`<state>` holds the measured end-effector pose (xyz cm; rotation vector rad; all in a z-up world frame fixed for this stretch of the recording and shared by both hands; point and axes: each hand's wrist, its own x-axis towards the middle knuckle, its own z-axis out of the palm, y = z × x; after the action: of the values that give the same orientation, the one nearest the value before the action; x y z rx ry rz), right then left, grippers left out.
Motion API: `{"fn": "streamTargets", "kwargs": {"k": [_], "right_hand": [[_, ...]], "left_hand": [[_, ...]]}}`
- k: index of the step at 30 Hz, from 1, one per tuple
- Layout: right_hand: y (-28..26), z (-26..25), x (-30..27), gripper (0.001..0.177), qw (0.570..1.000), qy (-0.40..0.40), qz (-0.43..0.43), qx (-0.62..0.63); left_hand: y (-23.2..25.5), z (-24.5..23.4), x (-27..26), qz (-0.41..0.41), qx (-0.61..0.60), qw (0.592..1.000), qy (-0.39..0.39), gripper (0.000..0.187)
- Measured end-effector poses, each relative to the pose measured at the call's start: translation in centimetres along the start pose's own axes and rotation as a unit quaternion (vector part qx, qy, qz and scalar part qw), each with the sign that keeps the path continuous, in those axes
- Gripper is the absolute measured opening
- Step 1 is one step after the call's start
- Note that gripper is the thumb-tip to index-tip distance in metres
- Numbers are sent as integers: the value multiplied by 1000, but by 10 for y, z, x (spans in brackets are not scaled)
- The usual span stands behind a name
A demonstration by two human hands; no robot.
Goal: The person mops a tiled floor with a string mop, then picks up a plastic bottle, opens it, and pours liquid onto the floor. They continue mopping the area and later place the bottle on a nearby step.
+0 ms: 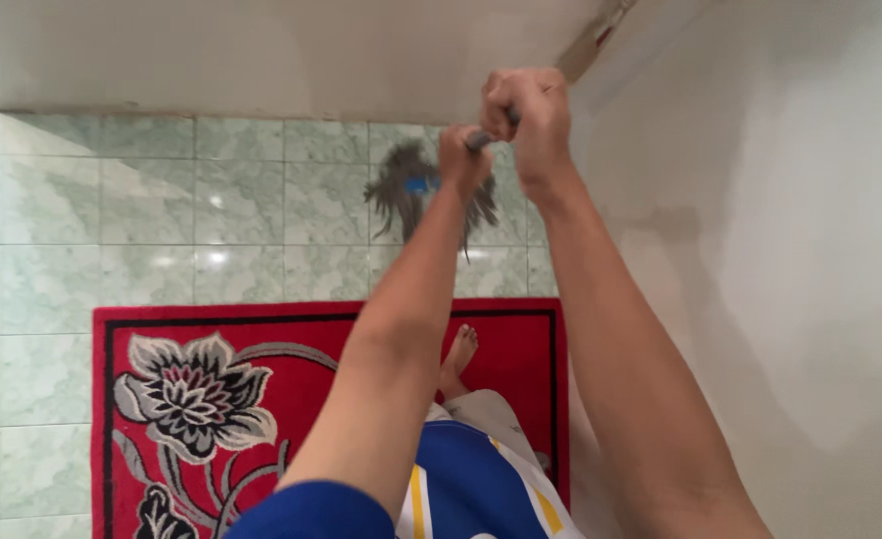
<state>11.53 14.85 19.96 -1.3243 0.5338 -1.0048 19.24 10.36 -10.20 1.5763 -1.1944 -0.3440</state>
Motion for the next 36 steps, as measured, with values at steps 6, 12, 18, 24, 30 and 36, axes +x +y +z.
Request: {"fn": "streamTargets", "kwargs": {"k": [6,12,18,24,30,36], "right_hand": [[30,2,6,38,994,21,15,-104],[28,-6,35,43,995,31,30,-89],[29,3,39,50,998,51,24,1],[21,10,58,51,995,83,28,51],[14,30,57,54,993,104,37,30],[15,60,54,55,994,90,50,25]], "left_hand": [[-14,-21,28,-131,-9,987,-88,20],[11,-38,45,-141,26,979,-145,20],[56,-76,42,-184,87,960,-192,23],[89,-108,42,-216,151,939,-222,34],[93,-130,30,-235,166,924,-252,39],[82,-154,9,-260,190,911,-257,43]]}}
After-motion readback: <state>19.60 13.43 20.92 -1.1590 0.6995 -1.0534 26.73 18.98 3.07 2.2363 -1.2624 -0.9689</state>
